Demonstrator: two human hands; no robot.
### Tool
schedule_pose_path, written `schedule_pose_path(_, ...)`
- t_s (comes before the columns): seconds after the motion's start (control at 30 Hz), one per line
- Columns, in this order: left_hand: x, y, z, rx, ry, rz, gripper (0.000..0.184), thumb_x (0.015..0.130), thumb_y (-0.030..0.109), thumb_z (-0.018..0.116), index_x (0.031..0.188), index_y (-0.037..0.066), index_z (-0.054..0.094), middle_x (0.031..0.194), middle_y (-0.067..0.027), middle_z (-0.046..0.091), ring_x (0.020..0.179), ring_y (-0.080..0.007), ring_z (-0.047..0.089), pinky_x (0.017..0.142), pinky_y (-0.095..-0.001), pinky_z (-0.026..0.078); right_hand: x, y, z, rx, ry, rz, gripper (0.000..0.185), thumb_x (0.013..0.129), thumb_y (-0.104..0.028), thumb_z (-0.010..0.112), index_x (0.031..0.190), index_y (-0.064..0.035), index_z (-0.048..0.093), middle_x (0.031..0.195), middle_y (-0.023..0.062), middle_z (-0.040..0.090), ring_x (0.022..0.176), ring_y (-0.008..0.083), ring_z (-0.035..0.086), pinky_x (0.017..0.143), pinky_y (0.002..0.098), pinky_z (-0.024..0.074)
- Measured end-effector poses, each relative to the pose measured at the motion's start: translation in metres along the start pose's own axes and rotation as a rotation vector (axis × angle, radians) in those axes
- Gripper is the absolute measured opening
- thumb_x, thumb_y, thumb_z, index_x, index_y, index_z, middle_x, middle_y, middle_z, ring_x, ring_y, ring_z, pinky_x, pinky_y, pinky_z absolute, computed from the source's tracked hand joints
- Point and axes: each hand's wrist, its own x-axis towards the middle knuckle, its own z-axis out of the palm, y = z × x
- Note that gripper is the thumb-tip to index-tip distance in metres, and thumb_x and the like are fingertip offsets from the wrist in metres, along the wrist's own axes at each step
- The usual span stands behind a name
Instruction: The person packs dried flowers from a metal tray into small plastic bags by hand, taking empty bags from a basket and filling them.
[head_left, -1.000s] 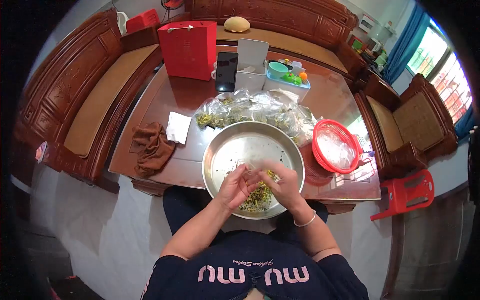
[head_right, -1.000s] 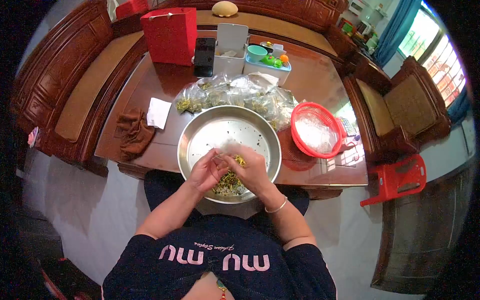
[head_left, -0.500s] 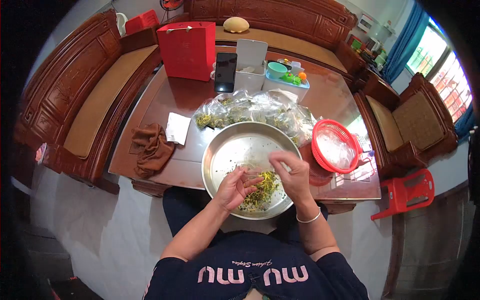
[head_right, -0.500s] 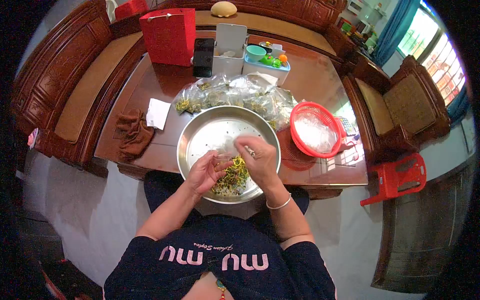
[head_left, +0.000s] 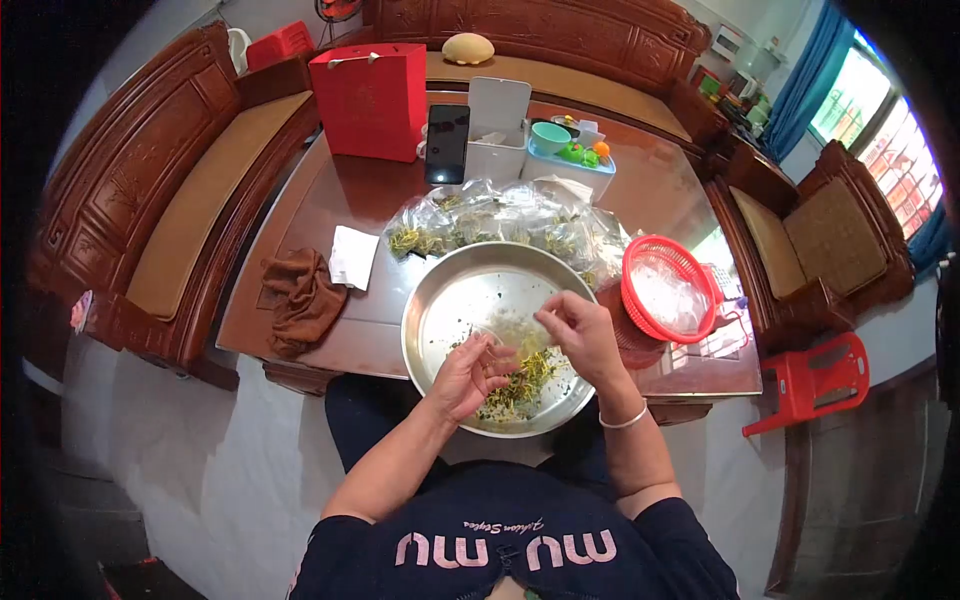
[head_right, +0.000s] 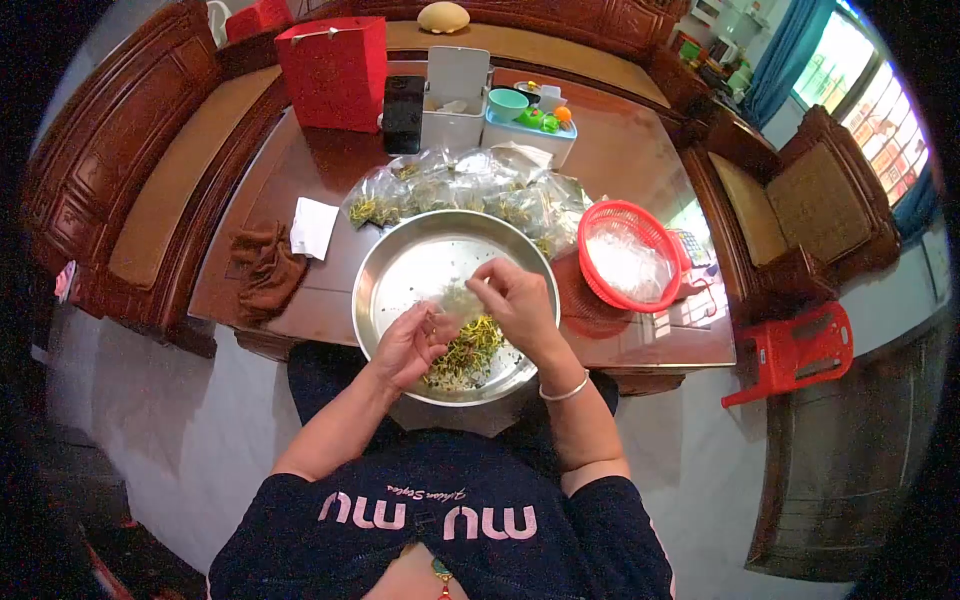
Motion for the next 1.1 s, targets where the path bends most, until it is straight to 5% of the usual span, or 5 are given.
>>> schedule_pose_path(0.1, -0.005, -0.003, 0.001, 0.021, 0.003, -0.032, 0.012, 0.090, 0.020, 0.050, 0.095, 0.010, 0.053, 0.086, -0.0070, 0.061, 0.076, -0.0197, 0.065, 0.051, -0.0194, 0.053, -0.004, -0.001, 0.000, -0.168, -0.002, -0.041, 0.003, 0.077, -0.003, 0.061, 0.079, -0.0005, 0.062, 0.065, 0.0022, 0.057, 0.053, 0.0067, 0.045, 0.049, 0.0175, 0.0360)
schedule_pose_path(0.43, -0.001, 0.004, -0.003, 0.066, 0.037, 0.034, 0.017, 0.088, 0.021, 0.053, 0.099, 0.009, 0.049, 0.093, -0.0100, 0.060, 0.070, -0.0154, 0.061, 0.052, -0.0201, 0.048, -0.005, 0.017, -0.003, 0.104, -0.111, 0.013, 0.010, 0.078, -0.002, 0.059, 0.087, 0.0006, 0.063, 0.065, 0.0020, 0.057, 0.053, 0.0075, 0.046, 0.050, 0.0173, 0.0367)
schedule_pose_path(0.8, -0.018, 0.022, -0.010, 0.448, 0.223, 0.283, 0.014, 0.091, 0.019, 0.049, 0.098, 0.008, 0.050, 0.084, -0.0072, 0.059, 0.067, -0.0142, 0.059, 0.056, -0.0215, 0.047, 0.014, 0.079, -0.137, 0.351, 0.703, 0.082, 0.012, 0.081, -0.004, 0.053, 0.087, 0.0013, 0.062, 0.070, 0.0042, 0.062, 0.057, 0.0107, 0.058, 0.051, 0.0196, 0.0461)
schedule_pose_path(1.0, -0.026, 0.024, -0.010, 0.686, 0.336, 0.444, 0.012, 0.091, 0.017, 0.046, 0.097, 0.006, 0.050, 0.081, -0.0057, 0.059, 0.066, -0.0125, 0.057, 0.057, -0.0211, 0.046, 0.012, 0.162, -0.193, -0.015, 0.635, 0.361, 0.016, 0.079, -0.010, 0.055, 0.090, -0.0004, 0.062, 0.072, 0.0097, 0.063, 0.061, 0.0191, 0.062, 0.052, 0.0257, 0.0493)
schedule_pose_path(1.1, -0.030, 0.027, -0.011, 0.750, 0.405, 0.496, 0.012, 0.091, 0.016, 0.046, 0.096, 0.006, 0.050, 0.080, -0.0052, 0.058, 0.066, -0.0119, 0.056, 0.057, -0.0209, 0.046, 0.008, 0.196, -0.198, -0.650, 0.713, 0.193, 0.030, 0.074, -0.007, 0.059, 0.103, -0.0006, 0.057, 0.094, 0.0162, 0.060, 0.089, 0.0272, 0.058, 0.075, 0.0333, 0.0472)
